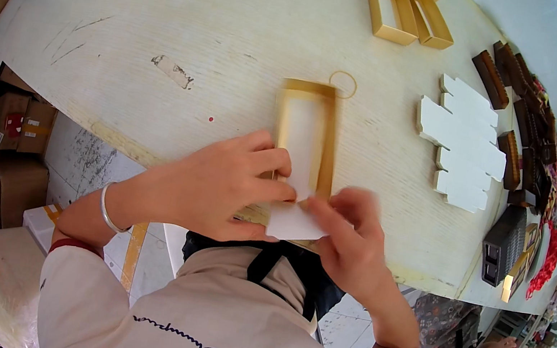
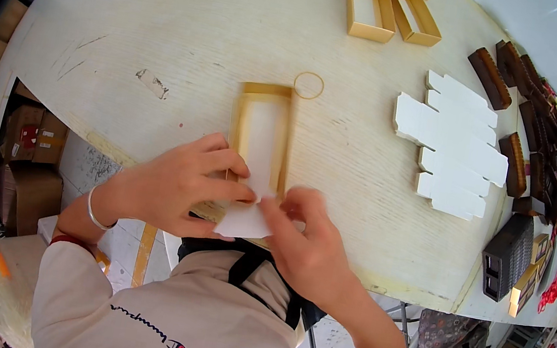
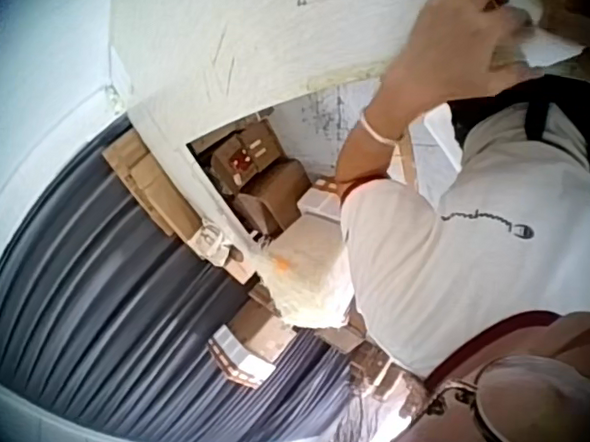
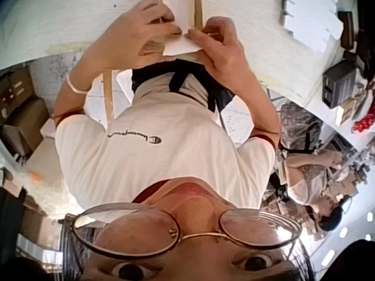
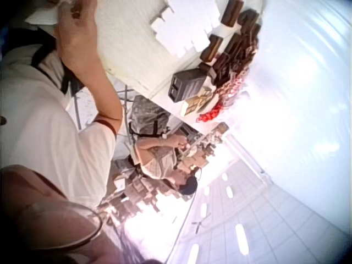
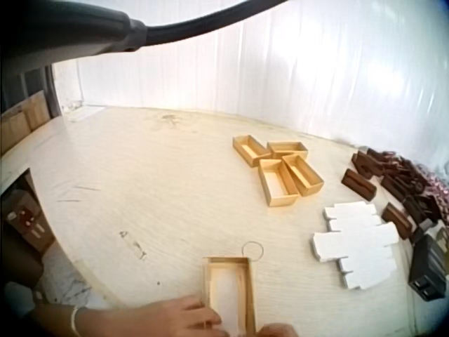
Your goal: The person folds flat white cardboard pieces into small rectangular boxes by hand. They repeatedly fold the sides and tuck the flaps to form the box shape, then place the finished boxes on the table. The process is repeated multiple times with new pieces.
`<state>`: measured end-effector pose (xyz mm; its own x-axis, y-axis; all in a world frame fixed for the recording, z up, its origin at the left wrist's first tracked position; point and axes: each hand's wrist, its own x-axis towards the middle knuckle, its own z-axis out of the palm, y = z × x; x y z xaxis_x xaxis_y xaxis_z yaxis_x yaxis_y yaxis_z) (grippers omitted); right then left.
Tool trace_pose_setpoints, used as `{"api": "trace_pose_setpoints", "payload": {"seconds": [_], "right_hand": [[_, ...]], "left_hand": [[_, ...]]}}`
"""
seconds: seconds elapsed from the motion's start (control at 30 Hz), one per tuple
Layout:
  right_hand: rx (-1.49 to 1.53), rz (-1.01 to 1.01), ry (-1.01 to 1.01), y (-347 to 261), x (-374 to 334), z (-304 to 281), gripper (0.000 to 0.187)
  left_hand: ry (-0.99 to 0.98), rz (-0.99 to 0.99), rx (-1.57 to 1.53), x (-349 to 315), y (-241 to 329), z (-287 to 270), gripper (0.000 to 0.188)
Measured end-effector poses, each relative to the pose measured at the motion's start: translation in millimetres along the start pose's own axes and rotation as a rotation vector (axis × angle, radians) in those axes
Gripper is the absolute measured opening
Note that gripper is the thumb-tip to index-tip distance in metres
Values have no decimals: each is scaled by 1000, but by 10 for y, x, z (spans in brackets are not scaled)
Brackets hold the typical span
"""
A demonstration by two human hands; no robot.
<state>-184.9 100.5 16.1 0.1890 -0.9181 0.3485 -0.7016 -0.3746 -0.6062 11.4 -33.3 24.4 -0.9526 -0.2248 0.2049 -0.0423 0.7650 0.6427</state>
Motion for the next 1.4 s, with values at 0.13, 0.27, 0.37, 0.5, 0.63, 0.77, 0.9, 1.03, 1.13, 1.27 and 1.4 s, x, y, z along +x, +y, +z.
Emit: {"api": "trace_pose_setpoints", "payload": {"seconds": [0.13, 0.27, 0.37, 0.5, 0.63, 0.77, 0.9, 1.03, 1.13, 1.27, 1.4], "right_hand": [[-12, -30, 51, -11, 9, 35, 47], [222, 162, 74, 8, 76, 69, 36], [344, 280, 61, -23, 155, 60, 30], [355, 328, 57, -19, 149, 51, 29], [111, 160, 99, -7, 37, 151, 37], [-149, 39, 108, -5, 1, 152, 41], [-286, -129, 77, 74, -1, 136, 34], [-263, -81, 45, 8, 74, 136, 27], [-247, -26, 8, -20, 104, 138, 23], [-173, 42, -88, -7, 143, 96, 20], [-110, 75, -175, 6, 193, 13, 16]], "left_hand": [[70, 64, 58, 9, -79, 141, 29], [189, 23, -1, -14, -66, 229, 19], [174, -43, -77, -1, -36, 165, 17], [253, -186, -242, 51, 35, 165, 14], [283, -263, -322, 61, 28, 182, 13], [312, -30, -99, 56, -69, 243, 14], [327, 71, 141, -20, -17, 244, 18], [318, 128, 284, -34, -22, 300, 21], [252, 86, 269, -7, 4, 289, 19], [175, 64, 286, 17, 7, 328, 12], [74, -12, 219, 50, 45, 248, 9]]}}
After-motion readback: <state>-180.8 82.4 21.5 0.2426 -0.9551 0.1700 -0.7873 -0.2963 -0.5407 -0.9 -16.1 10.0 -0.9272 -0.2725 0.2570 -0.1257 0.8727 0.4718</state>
